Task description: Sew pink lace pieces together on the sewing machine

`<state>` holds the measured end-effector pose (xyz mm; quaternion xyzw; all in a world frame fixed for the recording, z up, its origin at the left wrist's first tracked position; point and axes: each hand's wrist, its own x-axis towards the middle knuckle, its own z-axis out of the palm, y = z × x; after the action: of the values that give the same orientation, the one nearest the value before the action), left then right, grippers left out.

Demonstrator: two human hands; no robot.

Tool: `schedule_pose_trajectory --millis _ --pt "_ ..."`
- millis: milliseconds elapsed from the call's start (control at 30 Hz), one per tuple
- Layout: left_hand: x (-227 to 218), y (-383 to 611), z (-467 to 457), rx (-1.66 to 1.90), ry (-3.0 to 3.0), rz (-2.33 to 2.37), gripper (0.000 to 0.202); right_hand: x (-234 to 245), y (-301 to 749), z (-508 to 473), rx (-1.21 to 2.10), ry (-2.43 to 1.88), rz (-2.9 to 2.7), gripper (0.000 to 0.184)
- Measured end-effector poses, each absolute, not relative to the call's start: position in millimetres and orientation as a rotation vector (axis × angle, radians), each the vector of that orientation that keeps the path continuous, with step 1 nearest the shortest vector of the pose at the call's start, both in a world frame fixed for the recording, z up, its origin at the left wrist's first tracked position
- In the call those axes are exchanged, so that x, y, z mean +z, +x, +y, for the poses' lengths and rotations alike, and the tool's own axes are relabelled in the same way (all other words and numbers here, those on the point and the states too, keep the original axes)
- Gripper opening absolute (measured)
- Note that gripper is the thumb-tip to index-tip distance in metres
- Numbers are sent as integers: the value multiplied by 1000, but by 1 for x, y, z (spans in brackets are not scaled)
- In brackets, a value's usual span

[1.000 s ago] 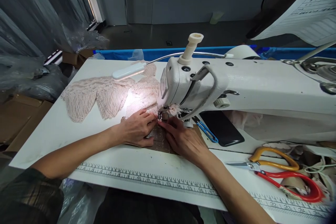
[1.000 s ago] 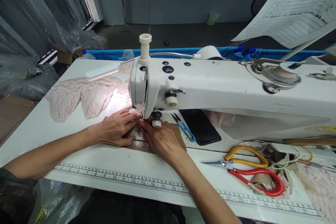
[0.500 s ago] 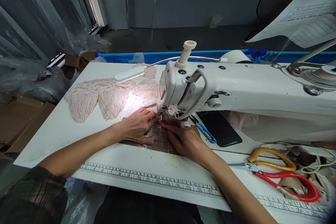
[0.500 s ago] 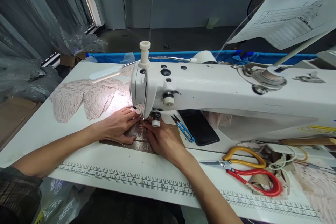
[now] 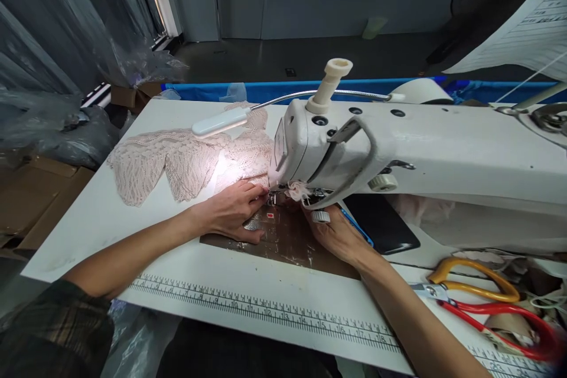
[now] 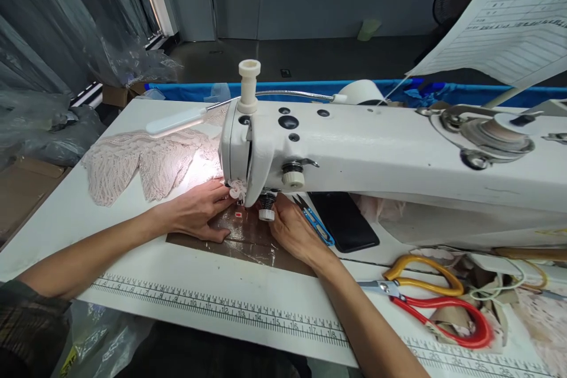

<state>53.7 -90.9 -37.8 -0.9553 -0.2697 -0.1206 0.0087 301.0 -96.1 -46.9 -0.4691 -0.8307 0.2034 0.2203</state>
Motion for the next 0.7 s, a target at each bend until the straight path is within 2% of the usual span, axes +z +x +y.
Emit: schedule_pose_trajectory --millis 233,467,700 --pt "-38 51 -83 -420 -2957 -845 44 -41 295 -106 748 -1270 -2216 36" --pt "-38 49 -80 -488 -2940 -858 37 -49 298 -101 729 -1204 -2137 23" --pt "-40 49 -88 -510 -2839 -1109 37 -50 299 -101 771 -1236 -2102 21"
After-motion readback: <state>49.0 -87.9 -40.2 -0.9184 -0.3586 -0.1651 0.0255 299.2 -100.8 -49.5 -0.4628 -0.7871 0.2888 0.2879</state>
